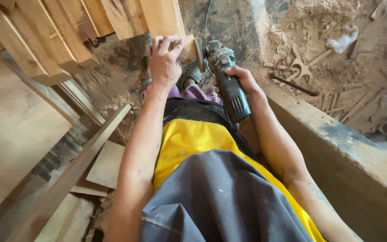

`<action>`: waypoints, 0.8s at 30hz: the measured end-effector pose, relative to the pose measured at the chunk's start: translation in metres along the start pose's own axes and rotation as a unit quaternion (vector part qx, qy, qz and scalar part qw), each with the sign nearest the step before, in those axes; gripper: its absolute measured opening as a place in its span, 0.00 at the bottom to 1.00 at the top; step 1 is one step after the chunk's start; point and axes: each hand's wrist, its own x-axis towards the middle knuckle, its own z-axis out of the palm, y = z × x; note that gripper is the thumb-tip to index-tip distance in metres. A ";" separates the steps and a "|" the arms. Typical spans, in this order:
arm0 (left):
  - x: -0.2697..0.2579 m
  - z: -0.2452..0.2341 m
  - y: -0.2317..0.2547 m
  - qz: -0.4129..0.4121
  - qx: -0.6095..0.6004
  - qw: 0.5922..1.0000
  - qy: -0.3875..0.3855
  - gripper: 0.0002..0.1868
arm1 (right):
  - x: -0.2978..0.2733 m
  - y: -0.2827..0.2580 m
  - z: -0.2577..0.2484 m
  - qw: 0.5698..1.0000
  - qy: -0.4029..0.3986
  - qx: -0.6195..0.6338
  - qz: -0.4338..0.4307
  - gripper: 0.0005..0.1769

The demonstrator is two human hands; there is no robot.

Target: The person uses a hand-held angle grinder with a sanding disc to sand the edges and surfaces of small pyramid-shaped wooden blocks.

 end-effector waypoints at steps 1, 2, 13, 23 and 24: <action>0.001 0.000 0.001 -0.004 0.004 1.000 -0.004 0.25 | 0.000 -0.001 0.000 1.000 0.000 0.000 -0.003 0.30; 0.001 -0.002 0.002 -0.007 0.012 1.000 -0.007 0.24 | 0.003 -0.002 0.002 1.000 -0.004 0.000 -0.005 0.29; 0.004 -0.006 0.007 -0.005 0.028 1.000 -0.010 0.22 | 0.004 -0.005 0.002 0.999 0.041 -0.034 -0.003 0.28; 0.006 -0.007 0.009 -0.002 0.023 1.000 -0.019 0.23 | -0.001 -0.018 0.019 0.998 0.045 -0.051 0.002 0.29; 0.004 -0.008 0.007 -0.006 0.027 0.999 -0.017 0.23 | -0.003 -0.017 0.022 0.998 0.044 -0.050 -0.001 0.28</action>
